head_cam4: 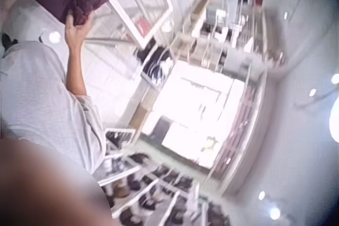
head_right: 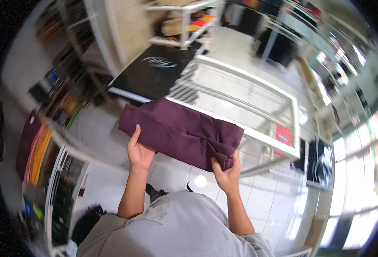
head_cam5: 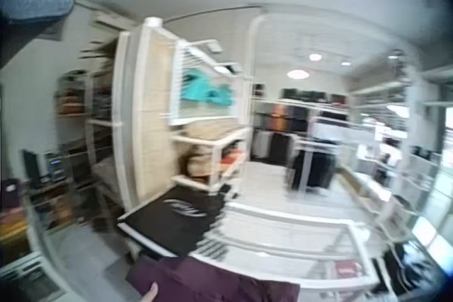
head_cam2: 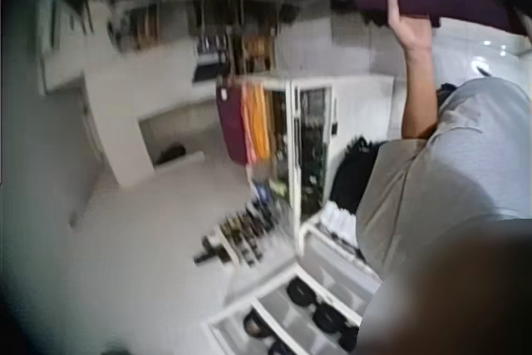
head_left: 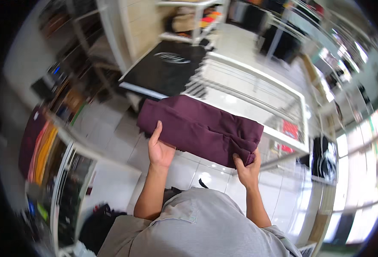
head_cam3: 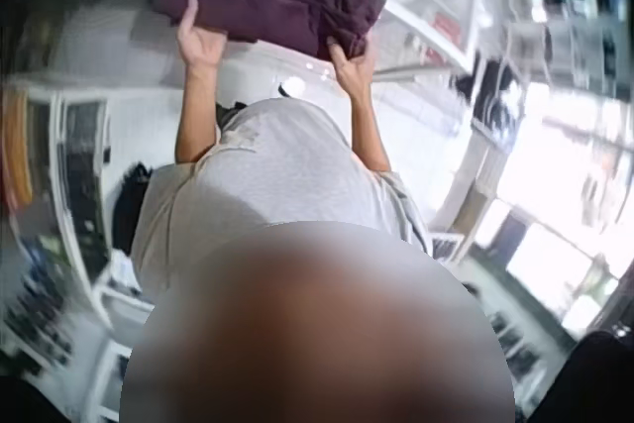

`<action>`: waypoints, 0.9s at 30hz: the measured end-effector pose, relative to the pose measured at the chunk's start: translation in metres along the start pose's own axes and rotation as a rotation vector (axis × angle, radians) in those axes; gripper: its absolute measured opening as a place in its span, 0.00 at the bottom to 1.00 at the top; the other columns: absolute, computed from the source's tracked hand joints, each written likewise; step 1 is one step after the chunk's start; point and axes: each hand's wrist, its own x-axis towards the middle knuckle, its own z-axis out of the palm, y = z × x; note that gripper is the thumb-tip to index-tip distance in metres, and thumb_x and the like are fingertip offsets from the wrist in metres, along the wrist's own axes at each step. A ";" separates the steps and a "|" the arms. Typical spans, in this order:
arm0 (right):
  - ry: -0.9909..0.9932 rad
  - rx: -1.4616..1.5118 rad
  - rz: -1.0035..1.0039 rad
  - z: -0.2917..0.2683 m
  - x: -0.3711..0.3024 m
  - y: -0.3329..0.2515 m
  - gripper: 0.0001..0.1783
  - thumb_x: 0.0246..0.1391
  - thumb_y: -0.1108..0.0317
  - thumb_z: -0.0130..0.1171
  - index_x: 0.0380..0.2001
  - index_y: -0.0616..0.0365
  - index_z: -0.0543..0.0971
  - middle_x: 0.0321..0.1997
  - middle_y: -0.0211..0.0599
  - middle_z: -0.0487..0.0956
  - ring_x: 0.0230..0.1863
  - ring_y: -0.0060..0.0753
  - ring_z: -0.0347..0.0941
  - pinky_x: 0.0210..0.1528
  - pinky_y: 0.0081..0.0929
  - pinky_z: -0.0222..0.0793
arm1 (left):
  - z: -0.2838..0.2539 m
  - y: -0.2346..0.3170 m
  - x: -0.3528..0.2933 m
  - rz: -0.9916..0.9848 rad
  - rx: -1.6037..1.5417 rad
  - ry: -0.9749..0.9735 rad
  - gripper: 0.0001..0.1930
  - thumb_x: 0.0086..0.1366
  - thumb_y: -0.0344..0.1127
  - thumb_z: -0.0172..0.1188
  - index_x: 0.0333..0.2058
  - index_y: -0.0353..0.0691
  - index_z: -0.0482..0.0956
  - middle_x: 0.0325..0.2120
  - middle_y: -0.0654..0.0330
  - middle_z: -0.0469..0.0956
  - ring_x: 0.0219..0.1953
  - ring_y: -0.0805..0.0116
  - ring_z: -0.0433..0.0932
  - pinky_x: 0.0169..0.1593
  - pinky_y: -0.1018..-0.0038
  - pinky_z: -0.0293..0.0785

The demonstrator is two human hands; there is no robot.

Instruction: Picking up folded t-shirts from a stack and placing them into individual plastic shipping bags at a retail counter.

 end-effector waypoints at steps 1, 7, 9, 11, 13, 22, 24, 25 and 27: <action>0.042 -0.043 -0.071 -0.026 -0.005 -0.001 0.24 0.53 0.79 0.63 0.55 0.65 0.74 0.49 0.36 0.79 0.49 0.27 0.74 0.56 0.25 0.69 | 0.015 -0.025 0.017 -0.087 0.006 -0.044 0.22 0.76 0.40 0.54 0.64 0.38 0.70 0.63 0.57 0.73 0.65 0.59 0.71 0.69 0.58 0.64; 0.392 -0.107 -0.128 -0.102 -0.031 -0.005 0.30 0.57 0.71 0.66 0.60 0.67 0.68 0.53 0.43 0.76 0.54 0.31 0.73 0.59 0.29 0.67 | 0.127 -0.155 0.106 -0.444 0.127 -0.393 0.19 0.75 0.39 0.57 0.59 0.35 0.74 0.56 0.56 0.78 0.59 0.60 0.76 0.66 0.62 0.69; 0.545 -0.186 -0.207 -0.111 -0.014 -0.005 0.30 0.57 0.70 0.66 0.60 0.68 0.68 0.53 0.45 0.76 0.54 0.35 0.73 0.60 0.31 0.67 | 0.173 -0.189 0.141 -0.555 0.185 -0.555 0.18 0.74 0.38 0.58 0.56 0.34 0.76 0.53 0.55 0.81 0.56 0.60 0.79 0.64 0.62 0.72; 0.706 -0.260 -0.298 -0.114 0.010 -0.014 0.31 0.58 0.67 0.67 0.60 0.70 0.68 0.55 0.49 0.76 0.56 0.40 0.73 0.62 0.35 0.66 | 0.211 -0.221 0.174 -0.598 0.238 -0.699 0.17 0.74 0.38 0.59 0.55 0.34 0.77 0.50 0.54 0.82 0.54 0.61 0.81 0.63 0.63 0.74; 0.802 -0.368 -0.327 -0.132 0.039 -0.004 0.32 0.58 0.64 0.66 0.60 0.71 0.68 0.59 0.52 0.75 0.59 0.42 0.72 0.64 0.38 0.65 | 0.235 -0.249 0.196 -0.472 0.409 -0.729 0.23 0.70 0.44 0.64 0.55 0.33 0.77 0.51 0.51 0.81 0.54 0.61 0.80 0.61 0.64 0.74; 0.719 0.017 0.216 -0.156 0.028 0.068 0.37 0.59 0.63 0.66 0.66 0.59 0.62 0.56 0.41 0.75 0.47 0.29 0.78 0.42 0.33 0.78 | 0.069 -0.286 0.124 0.122 1.377 -0.793 0.27 0.64 0.45 0.69 0.55 0.34 0.76 0.53 0.46 0.80 0.56 0.51 0.79 0.60 0.62 0.73; 0.702 0.020 0.222 -0.139 0.002 0.078 0.35 0.59 0.64 0.65 0.65 0.59 0.63 0.54 0.40 0.76 0.46 0.28 0.78 0.42 0.31 0.78 | 0.069 -0.244 0.083 0.188 1.447 -0.771 0.21 0.65 0.37 0.69 0.54 0.36 0.79 0.51 0.49 0.82 0.56 0.59 0.80 0.59 0.67 0.73; 0.675 0.026 0.203 -0.128 -0.005 0.080 0.33 0.59 0.66 0.65 0.65 0.59 0.65 0.52 0.38 0.77 0.45 0.26 0.78 0.42 0.29 0.78 | 0.066 -0.225 0.072 0.184 1.451 -0.749 0.21 0.65 0.37 0.69 0.54 0.36 0.79 0.51 0.49 0.82 0.56 0.59 0.80 0.59 0.67 0.73; 0.559 -0.025 0.230 -0.101 -0.015 0.081 0.29 0.60 0.67 0.64 0.62 0.58 0.68 0.49 0.37 0.79 0.42 0.25 0.78 0.41 0.27 0.77 | 0.053 -0.190 0.060 0.361 1.484 -0.701 0.17 0.65 0.34 0.68 0.50 0.35 0.81 0.47 0.49 0.84 0.53 0.59 0.82 0.57 0.68 0.74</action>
